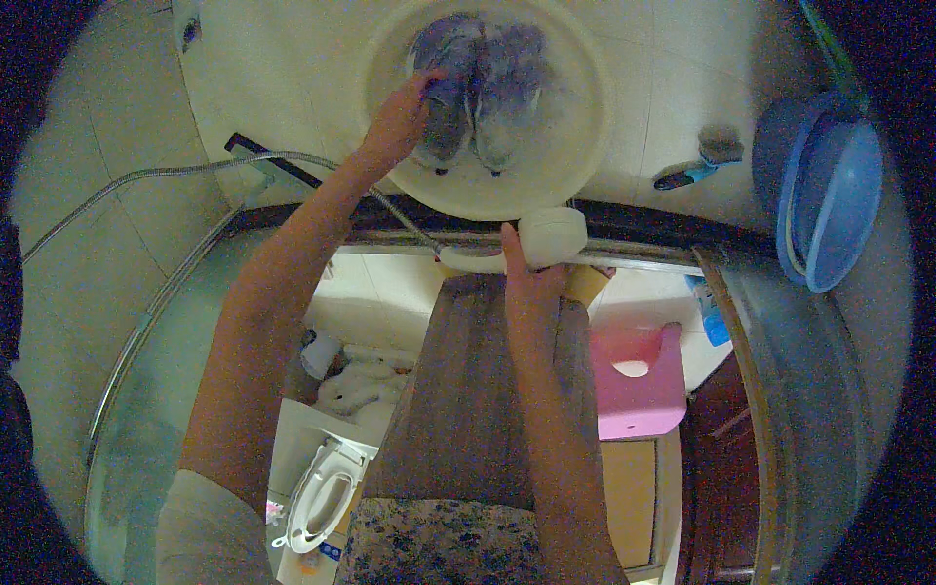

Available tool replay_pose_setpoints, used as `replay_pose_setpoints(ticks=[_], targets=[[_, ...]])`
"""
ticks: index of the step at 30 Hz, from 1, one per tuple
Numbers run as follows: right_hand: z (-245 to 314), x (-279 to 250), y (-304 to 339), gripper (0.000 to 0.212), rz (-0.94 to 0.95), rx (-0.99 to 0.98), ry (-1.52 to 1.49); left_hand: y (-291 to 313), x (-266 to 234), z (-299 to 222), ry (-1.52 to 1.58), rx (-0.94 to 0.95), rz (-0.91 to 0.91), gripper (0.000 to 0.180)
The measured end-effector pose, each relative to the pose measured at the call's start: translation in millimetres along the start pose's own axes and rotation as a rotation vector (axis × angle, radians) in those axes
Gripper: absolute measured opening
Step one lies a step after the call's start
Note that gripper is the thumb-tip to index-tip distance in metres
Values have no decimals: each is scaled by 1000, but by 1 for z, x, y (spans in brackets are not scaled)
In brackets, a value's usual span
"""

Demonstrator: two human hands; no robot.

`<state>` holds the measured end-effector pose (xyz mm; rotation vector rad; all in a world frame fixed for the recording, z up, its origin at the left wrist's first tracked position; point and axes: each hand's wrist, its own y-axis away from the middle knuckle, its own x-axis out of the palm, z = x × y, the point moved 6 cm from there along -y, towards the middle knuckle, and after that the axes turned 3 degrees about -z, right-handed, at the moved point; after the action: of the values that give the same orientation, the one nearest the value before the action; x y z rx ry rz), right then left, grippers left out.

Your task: The person scrubs the inside of a toilet bowl with a toilet brush, then rinses a pair of blue sneakers in a white basin using a handheld shower head. The person repeatedly pours water from the basin into the toilet and continues scrubbing the bowl.

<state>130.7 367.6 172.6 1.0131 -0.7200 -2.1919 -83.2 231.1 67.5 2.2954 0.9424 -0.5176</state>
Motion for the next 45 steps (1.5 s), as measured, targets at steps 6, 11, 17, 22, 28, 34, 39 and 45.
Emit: replay_pose_setpoints(ticks=[6, 11, 17, 22, 28, 34, 39, 45], targets=[[-9, 0, 0, 49, 27, 82, 56, 36, 25, 0, 119, -116, -555, 65], [11, 23, 6, 49, 102, 69, 76, 34, 87, 57, 292, -372, -444, 75], [-6, 35, 1, 46, 126, 82, 37, 26, 81, 66, -154, -235, -351, 76], [-6, 16, -3, 44, 86, -23, 16, 49, 17, 14, 286, -665, -574, 76], [-7, 5, -1, 50, 120, 136, 58, 55, 32, -9, -186, -39, -377, 77], [-27, 27, -13, 49, 270, 302, -317, 33, 45, 10, 269, -264, -667, 73], [-24, 63, 2, 53, 499, 283, -345, 11, 86, 63, 788, -485, -198, 77], [-14, 85, 19, 58, 323, 236, -323, 13, 65, 48, 683, -569, -174, 83]])
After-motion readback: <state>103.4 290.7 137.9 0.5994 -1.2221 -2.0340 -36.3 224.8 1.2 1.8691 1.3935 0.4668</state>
